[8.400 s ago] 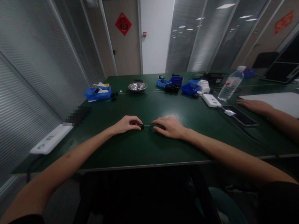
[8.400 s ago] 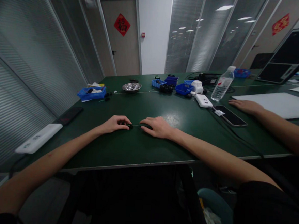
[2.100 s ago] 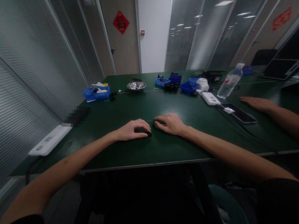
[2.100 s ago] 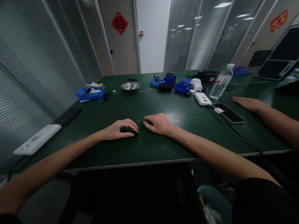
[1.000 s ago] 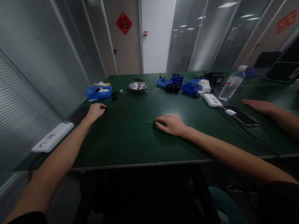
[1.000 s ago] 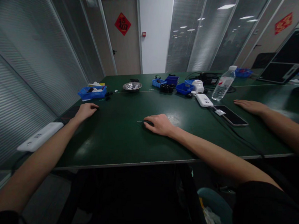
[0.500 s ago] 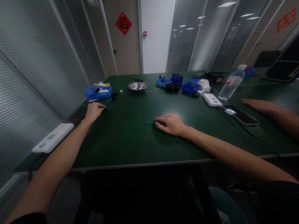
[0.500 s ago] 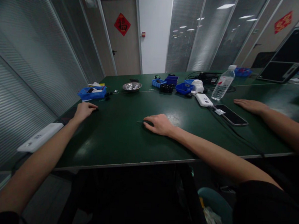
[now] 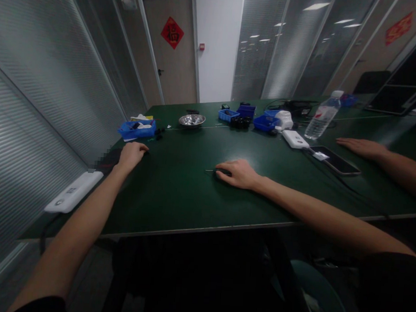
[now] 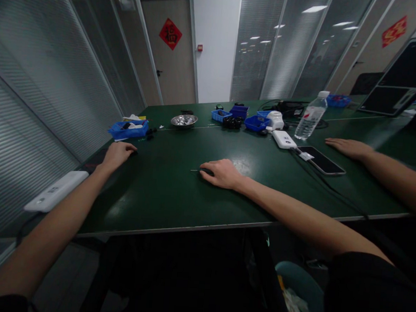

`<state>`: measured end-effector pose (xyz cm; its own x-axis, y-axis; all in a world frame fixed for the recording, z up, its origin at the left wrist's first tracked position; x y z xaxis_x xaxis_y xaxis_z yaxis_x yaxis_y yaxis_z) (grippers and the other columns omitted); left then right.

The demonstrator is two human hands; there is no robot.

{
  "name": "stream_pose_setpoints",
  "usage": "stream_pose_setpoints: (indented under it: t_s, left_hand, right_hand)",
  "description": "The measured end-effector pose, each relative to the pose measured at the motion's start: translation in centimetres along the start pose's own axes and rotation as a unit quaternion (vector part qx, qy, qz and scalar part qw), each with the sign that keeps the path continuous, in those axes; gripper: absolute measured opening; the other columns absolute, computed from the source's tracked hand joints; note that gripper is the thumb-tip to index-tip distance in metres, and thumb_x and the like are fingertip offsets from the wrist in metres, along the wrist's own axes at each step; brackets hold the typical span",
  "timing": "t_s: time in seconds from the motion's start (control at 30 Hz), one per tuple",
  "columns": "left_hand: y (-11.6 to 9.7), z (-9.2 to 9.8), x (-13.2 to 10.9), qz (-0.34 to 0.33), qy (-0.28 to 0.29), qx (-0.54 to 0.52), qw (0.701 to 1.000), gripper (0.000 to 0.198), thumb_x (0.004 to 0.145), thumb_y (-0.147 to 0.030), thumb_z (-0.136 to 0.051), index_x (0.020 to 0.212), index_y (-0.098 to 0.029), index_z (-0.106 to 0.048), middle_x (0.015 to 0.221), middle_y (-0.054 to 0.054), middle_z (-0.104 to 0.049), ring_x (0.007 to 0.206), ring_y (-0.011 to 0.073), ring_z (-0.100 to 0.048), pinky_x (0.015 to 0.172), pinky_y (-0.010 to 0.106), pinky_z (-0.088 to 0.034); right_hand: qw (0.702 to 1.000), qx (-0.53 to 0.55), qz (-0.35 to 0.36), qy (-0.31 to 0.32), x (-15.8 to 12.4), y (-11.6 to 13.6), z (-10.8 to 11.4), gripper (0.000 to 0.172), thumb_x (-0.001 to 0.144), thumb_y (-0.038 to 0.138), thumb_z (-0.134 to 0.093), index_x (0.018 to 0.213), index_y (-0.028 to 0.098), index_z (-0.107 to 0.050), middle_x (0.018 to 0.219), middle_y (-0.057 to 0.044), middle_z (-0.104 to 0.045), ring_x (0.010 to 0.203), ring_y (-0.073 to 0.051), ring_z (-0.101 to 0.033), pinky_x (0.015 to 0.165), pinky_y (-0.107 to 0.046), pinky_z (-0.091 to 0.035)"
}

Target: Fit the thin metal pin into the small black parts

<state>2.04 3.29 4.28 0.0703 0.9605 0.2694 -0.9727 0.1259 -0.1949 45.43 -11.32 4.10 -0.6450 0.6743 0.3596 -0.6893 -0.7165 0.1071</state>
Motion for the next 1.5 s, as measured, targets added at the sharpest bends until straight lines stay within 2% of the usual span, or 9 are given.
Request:
stream_pose_setpoints:
  t_s: [0.2,0.53,0.7,0.83,0.93,1.1,1.23,1.37,1.5]
  left_hand:
    - [-1.9,-0.2,-0.1,-0.059,0.007,0.11,0.992,0.04,0.095,-0.015,-0.052,0.122,-0.018,-0.082,0.124,0.013,-0.079,0.118,0.0334,-0.072,0.106,0.043,-0.054]
    - [-1.5,0.0,0.0,-0.044,-0.011,0.099,0.994,0.035,0.093,-0.018,-0.059,0.119,-0.021,-0.083,0.119,0.013,-0.08,0.114,0.0353,-0.073,0.099,0.044,-0.057]
    - [-1.0,-0.5,0.2,-0.043,-0.005,0.059,0.997,0.042,0.088,-0.01,-0.06,0.125,-0.018,-0.08,0.122,0.013,-0.08,0.117,0.0336,-0.073,0.102,0.044,-0.057]
    - [-1.6,-0.9,0.0,-0.052,0.008,-0.06,0.997,0.043,0.087,-0.011,-0.061,0.125,-0.018,-0.079,0.121,0.011,-0.08,0.115,0.0281,-0.075,0.104,0.039,-0.057]
    - [-4.1,-1.3,-0.6,-0.079,0.056,-0.183,0.978,0.041,0.088,-0.02,-0.067,0.127,-0.02,-0.077,0.12,0.008,-0.08,0.113,0.0262,-0.075,0.101,0.039,-0.059]
    - [-11.9,-2.3,-3.5,-0.191,0.159,-0.312,0.917,0.042,0.091,-0.033,-0.071,0.131,-0.021,-0.075,0.124,0.009,-0.078,0.113,0.0254,-0.073,0.099,0.041,-0.058]
    - [-17.3,-3.3,-6.5,-0.257,0.24,-0.384,0.854,0.047,0.095,-0.04,-0.072,0.138,-0.021,-0.07,0.127,0.01,-0.076,0.112,0.0235,-0.071,0.096,0.038,-0.056]
    - [-19.2,-3.9,-8.2,-0.275,0.279,-0.427,0.815,0.05,0.096,-0.04,-0.073,0.142,-0.022,-0.067,0.129,0.011,-0.074,0.114,0.0227,-0.07,0.096,0.037,-0.055]
    - [-18.9,-4.0,-8.2,-0.272,0.26,-0.4,0.836,0.045,0.096,-0.044,-0.073,0.135,-0.021,-0.072,0.123,0.01,-0.075,0.105,0.0215,-0.069,0.089,0.035,-0.054]
  right_hand:
    - [1.0,-0.008,-0.009,0.006,0.0,0.0,0.0,0.045,0.108,0.048,-0.047,0.13,0.02,-0.074,0.113,-0.008,-0.081,0.088,-0.022,-0.075,0.073,-0.031,-0.049]
    - [1.0,-0.007,0.0,0.009,0.0,0.1,0.0,0.045,0.108,0.048,-0.047,0.13,0.019,-0.074,0.114,-0.009,-0.081,0.088,-0.022,-0.075,0.074,-0.031,-0.048]
    - [1.0,-0.003,-0.007,0.02,0.1,0.0,0.0,0.045,0.109,0.048,-0.045,0.129,0.02,-0.074,0.11,-0.008,-0.081,0.085,-0.021,-0.073,0.072,-0.03,-0.046]
    - [0.999,0.013,-0.02,0.028,0.1,-0.2,-0.1,0.051,0.113,0.044,-0.033,0.123,0.021,-0.077,0.103,-0.008,-0.08,0.082,-0.02,-0.072,0.073,-0.03,-0.045]
    - [0.999,0.017,-0.033,0.036,0.0,-0.6,-0.3,0.054,0.113,0.039,-0.028,0.125,0.019,-0.077,0.105,-0.009,-0.08,0.085,-0.022,-0.072,0.076,-0.032,-0.046]
    - [0.998,0.014,-0.031,0.059,0.0,-0.7,-0.7,0.048,0.104,0.03,-0.038,0.135,0.017,-0.073,0.113,-0.011,-0.08,0.088,-0.023,-0.073,0.08,-0.032,-0.048]
    - [0.999,0.016,-0.018,0.042,0.0,-0.1,-0.3,0.046,0.104,0.042,-0.049,0.138,0.021,-0.071,0.114,-0.01,-0.08,0.086,-0.022,-0.073,0.077,-0.032,-0.048]
    - [0.999,0.028,0.033,0.012,-0.2,0.9,0.2,0.045,0.108,0.048,-0.048,0.135,0.022,-0.071,0.115,-0.009,-0.079,0.085,-0.021,-0.072,0.073,-0.03,-0.046]
    - [0.998,0.009,0.064,-0.011,-0.4,1.4,0.3,0.046,0.111,0.047,-0.044,0.139,0.02,-0.069,0.108,-0.009,-0.077,0.077,-0.017,-0.067,0.067,-0.028,-0.041]
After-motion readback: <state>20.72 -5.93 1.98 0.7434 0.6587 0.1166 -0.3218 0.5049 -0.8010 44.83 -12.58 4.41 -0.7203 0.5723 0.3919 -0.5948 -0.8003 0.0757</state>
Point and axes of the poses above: each hand's wrist, its own x-axis towards the middle knuckle, its own z-axis out of the back of the hand, y = z × x, the point moved 6 cm from there along x, towards the middle knuckle
